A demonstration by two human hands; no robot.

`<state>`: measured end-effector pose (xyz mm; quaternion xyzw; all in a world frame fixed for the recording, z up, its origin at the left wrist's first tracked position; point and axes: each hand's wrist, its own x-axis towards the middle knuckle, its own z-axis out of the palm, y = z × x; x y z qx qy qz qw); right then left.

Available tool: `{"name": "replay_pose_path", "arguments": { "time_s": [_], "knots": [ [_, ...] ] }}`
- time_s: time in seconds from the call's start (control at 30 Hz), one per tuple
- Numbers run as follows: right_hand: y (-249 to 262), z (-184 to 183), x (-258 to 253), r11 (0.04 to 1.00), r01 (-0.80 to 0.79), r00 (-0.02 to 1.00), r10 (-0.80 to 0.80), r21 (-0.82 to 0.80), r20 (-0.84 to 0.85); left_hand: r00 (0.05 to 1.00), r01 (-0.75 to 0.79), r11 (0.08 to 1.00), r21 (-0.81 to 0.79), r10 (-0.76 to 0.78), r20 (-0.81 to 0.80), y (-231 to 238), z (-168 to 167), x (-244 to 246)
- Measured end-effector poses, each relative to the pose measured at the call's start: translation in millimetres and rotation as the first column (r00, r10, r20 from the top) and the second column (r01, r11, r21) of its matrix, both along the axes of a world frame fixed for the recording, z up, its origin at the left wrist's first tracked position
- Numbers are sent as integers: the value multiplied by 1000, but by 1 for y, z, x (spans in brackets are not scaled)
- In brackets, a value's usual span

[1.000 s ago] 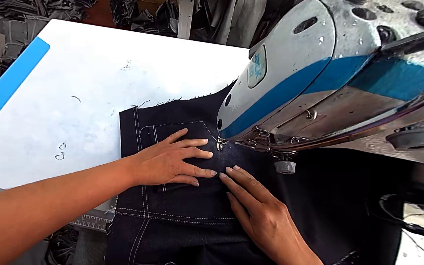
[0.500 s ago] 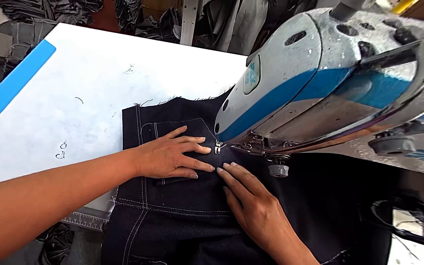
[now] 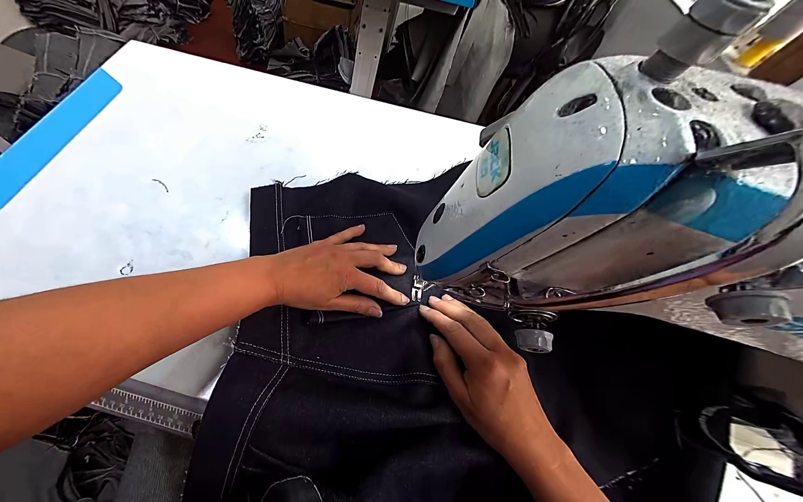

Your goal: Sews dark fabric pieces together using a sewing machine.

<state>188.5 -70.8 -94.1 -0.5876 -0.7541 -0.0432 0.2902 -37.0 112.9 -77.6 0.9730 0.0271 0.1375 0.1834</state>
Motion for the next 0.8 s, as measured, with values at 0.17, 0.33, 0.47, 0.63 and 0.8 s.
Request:
{"name": "replay_pose_path", "arguments": {
  "time_s": [0.17, 0.33, 0.47, 0.63, 0.8],
  "knots": [
    [5, 1, 4, 999, 29, 997, -27, 22, -78, 1000, 5, 1000, 0, -5, -10, 8, 2, 2],
    [5, -2, 4, 999, 40, 994, -38, 25, -99, 1000, 21, 1000, 21, -21, 0, 11, 0, 3],
    [7, -3, 4, 998, 55, 993, -53, 22, -105, 1000, 28, 999, 24, -28, 6, 15, 0, 3],
    [8, -2, 5, 998, 56, 991, -52, 27, -125, 1000, 26, 999, 24, -27, 16, 16, 0, 5],
    [8, -1, 8, 993, 100, 977, -86, 62, -192, 999, 29, 999, 30, -30, 18, 17, 1, 5]
  ]
}}
